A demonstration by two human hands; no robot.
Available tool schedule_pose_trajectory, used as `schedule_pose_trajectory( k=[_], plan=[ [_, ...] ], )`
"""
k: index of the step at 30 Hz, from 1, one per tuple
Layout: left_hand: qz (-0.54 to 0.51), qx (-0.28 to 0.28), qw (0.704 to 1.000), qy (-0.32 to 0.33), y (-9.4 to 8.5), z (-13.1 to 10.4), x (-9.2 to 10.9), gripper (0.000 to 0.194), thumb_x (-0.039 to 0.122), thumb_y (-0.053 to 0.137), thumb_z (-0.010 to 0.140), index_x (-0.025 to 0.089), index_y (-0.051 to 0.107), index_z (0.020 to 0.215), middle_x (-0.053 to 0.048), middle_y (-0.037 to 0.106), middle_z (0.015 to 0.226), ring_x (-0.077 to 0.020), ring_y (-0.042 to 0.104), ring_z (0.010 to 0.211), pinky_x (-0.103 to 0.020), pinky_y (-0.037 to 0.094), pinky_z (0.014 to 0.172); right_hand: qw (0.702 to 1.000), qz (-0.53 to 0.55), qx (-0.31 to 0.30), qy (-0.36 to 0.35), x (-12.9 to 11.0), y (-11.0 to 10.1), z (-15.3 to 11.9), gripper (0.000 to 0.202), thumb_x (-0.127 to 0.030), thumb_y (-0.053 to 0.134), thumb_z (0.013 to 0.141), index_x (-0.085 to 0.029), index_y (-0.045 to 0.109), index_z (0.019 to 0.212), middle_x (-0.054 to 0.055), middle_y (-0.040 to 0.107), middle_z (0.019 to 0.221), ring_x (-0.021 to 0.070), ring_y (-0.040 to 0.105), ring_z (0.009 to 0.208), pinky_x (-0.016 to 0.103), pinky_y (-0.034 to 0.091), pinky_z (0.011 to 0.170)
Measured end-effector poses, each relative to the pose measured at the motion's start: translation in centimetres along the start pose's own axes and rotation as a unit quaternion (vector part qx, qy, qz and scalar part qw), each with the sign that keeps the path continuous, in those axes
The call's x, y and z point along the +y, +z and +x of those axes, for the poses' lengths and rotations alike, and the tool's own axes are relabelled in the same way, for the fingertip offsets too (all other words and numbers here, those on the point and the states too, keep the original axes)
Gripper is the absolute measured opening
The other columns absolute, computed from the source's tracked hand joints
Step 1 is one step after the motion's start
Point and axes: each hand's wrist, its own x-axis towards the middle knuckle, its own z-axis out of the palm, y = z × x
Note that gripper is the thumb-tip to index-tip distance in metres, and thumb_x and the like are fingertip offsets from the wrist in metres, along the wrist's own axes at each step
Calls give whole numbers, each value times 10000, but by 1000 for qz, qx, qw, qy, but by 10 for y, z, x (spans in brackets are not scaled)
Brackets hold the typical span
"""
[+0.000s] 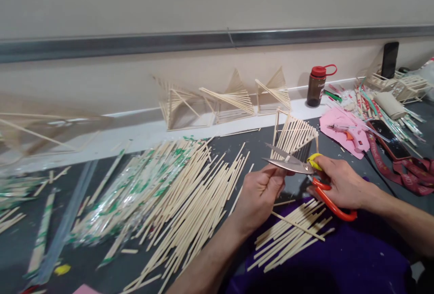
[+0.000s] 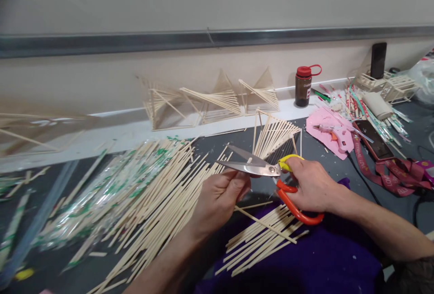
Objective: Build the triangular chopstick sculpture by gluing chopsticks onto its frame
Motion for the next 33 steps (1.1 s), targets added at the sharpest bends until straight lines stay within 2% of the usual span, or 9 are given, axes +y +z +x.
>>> schedule_pose_trajectory(
  k=[3,8,14,19,26,33],
  plan=[
    [-21,-1,1000,12,0,1,-1,379,372,467,913,173,649,648,46,393,464,-80,344,400,-214,281,401,1000,-1,14,3,4,2,-2,117,-282,485,769,-198,417,816,-20,466,658,106,353,563,246,265,564],
    [-15,14,1000,-4,3,1,-5,321,355,467,930,160,700,825,48,407,467,-88,371,413,-213,310,415,1000,-7,25,9,19,11,-2,97,-285,446,782,-207,390,765,-26,450,621,103,335,529,241,243,542],
    [-18,38,999,-21,6,4,-7,210,320,535,881,179,658,785,53,485,498,-88,436,446,-204,363,457,999,-15,47,-1,28,13,-1,81,-252,444,785,-204,394,742,-29,458,606,94,353,518,231,241,531],
    [-59,68,995,-40,2,7,-8,114,293,612,820,190,624,773,59,541,542,-66,429,414,-185,349,406,998,-27,51,22,22,9,2,140,-324,480,797,-196,439,759,-23,468,621,101,370,540,230,261,546],
    [18,71,997,7,-1,5,-9,167,280,542,875,194,647,778,46,624,567,-64,466,391,-191,383,419,995,-87,30,48,15,1,2,318,-427,636,728,-179,515,888,-8,516,675,123,426,584,237,263,569],
    [81,63,994,46,-1,2,-5,213,259,540,876,205,635,693,20,670,616,-102,614,563,-185,417,469,998,-65,18,22,15,0,0,309,-416,629,735,-182,512,900,-19,498,658,118,412,575,238,260,575]
  ],
)
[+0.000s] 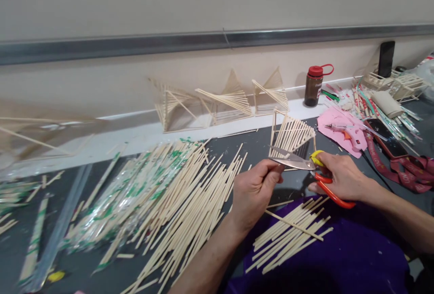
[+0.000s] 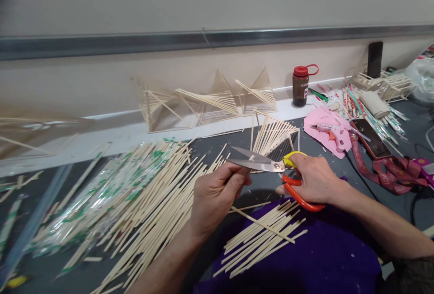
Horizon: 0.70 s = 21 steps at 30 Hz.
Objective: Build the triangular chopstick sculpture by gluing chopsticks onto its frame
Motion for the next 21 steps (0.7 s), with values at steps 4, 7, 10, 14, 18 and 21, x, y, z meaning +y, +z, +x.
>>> schedule_pose_trajectory(
  k=[4,7,10,14,18,21],
  plan=[
    [-4,-6,1000,12,2,-1,-1,216,243,530,886,194,653,715,21,667,616,-100,621,572,-177,424,469,999,40,-28,-1,3,2,0,220,-390,529,812,-183,485,871,-27,482,638,104,386,549,231,260,563],
    [4,-2,1000,27,3,-2,-3,211,232,532,889,190,659,725,26,660,611,-94,619,573,-170,423,468,998,44,-38,10,6,4,1,157,-343,465,839,-187,469,847,-22,479,638,103,376,549,230,254,559],
    [16,-1,999,32,5,-2,-4,221,217,531,890,190,650,706,26,661,624,-89,619,583,-166,419,470,999,35,-33,7,9,6,2,144,-331,454,823,-187,452,828,-20,468,641,105,363,555,233,251,561],
    [16,-7,1000,14,7,-1,-6,212,208,521,883,190,639,708,20,664,639,-94,625,610,-161,400,448,999,39,-22,4,12,10,3,117,-304,434,796,-188,434,812,-17,461,651,106,359,564,234,256,565],
    [-39,4,999,-29,9,1,-12,96,249,588,844,188,651,804,40,634,616,-81,562,514,-165,403,431,999,47,-13,13,10,12,4,126,-314,442,789,-189,436,807,-19,464,654,107,361,565,236,267,569],
    [-76,15,996,-52,8,2,-15,82,261,619,827,187,652,816,57,603,590,-61,498,437,-167,408,423,999,45,-8,20,7,12,5,133,-322,452,798,-189,451,807,-19,471,652,107,370,565,238,272,572]
  ],
)
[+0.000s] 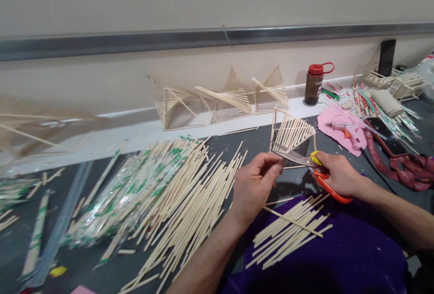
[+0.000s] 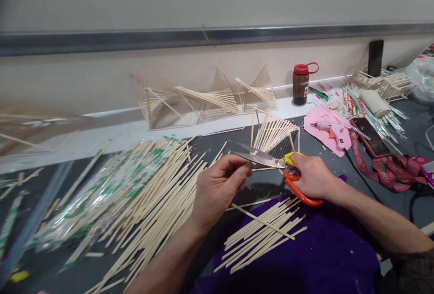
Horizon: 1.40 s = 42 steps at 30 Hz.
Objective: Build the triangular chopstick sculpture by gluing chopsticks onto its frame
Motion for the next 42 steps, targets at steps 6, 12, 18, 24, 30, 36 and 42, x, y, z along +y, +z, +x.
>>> schedule_pose_trajectory(
  k=[6,12,18,24,30,36,42],
  plan=[
    [-12,-7,1000,14,-3,-1,0,102,247,586,863,188,668,850,51,643,617,-46,491,405,-165,398,415,1000,-19,-8,8,-6,-5,0,218,-382,552,780,-186,482,843,-29,489,653,107,397,565,237,265,569],
    [-4,-15,999,29,-1,-4,5,138,231,547,887,183,648,806,55,645,594,-37,475,376,-158,381,394,999,-33,-12,-7,-11,-15,0,294,-387,612,737,-179,489,903,-23,516,705,107,418,590,239,280,583],
    [3,-18,999,37,1,-6,9,143,242,543,892,183,630,794,53,639,584,-39,469,373,-161,378,388,1000,0,-16,-13,-10,-15,-2,166,-328,541,776,-195,450,815,-48,464,632,90,367,532,230,248,541],
    [-8,-16,999,32,4,-7,12,137,260,546,889,186,627,807,54,624,571,-41,454,367,-163,371,384,1000,20,-9,-7,-7,-12,-5,125,-298,508,771,-201,435,796,-53,445,614,90,341,530,226,247,530],
    [-21,-32,999,10,5,-6,16,147,257,534,885,185,624,794,45,623,588,-44,458,385,-163,371,390,1000,20,11,-4,-7,-9,-7,121,-300,493,756,-194,439,780,-54,408,601,87,315,530,220,245,524],
    [-28,-26,999,-15,3,-3,16,101,265,625,816,188,632,751,45,614,584,-65,492,431,-172,405,415,1000,1,31,3,-8,-8,-6,113,-290,505,744,-190,460,772,-47,439,599,86,321,522,219,240,520],
    [-35,-21,999,-16,0,-4,14,138,279,592,852,191,671,781,44,631,561,-51,448,365,-167,356,367,999,-26,28,0,-11,-10,-5,149,-307,539,758,-181,495,825,-32,480,631,98,374,552,227,257,554]
  ],
)
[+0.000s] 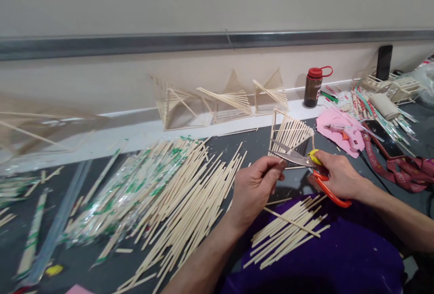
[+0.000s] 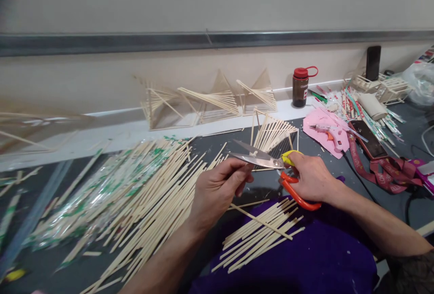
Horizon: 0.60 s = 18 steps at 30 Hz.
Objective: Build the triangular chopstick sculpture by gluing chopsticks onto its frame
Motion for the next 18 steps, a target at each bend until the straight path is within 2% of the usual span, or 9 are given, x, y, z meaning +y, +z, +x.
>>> schedule_pose_trajectory(
  k=[3,8,13,18],
  plan=[
    [-3,-4,1000,-2,0,0,1,165,289,575,871,185,683,801,36,643,579,-46,457,363,-164,360,370,1000,1,-5,8,-2,-4,1,178,-335,558,767,-178,501,828,-20,509,659,104,401,569,234,275,571],
    [-27,-20,999,2,1,-1,2,191,304,559,886,179,688,822,29,639,591,-40,456,355,-165,353,360,1000,0,1,-24,-2,-9,2,202,-341,580,765,-180,502,857,-2,549,714,116,444,610,243,303,595],
    [-43,-27,999,1,3,-2,1,204,331,578,875,178,684,791,23,625,565,-43,442,343,-177,348,347,999,-7,-3,-41,3,-8,1,138,-303,527,785,-187,493,850,-19,511,656,101,397,547,234,273,558],
    [-66,-2,998,-10,2,0,2,214,354,593,868,171,702,846,26,626,564,-40,433,344,-176,345,348,1000,-3,3,-26,8,-3,4,126,-318,475,784,-194,450,783,-26,463,610,103,379,533,227,267,542]
  ],
)
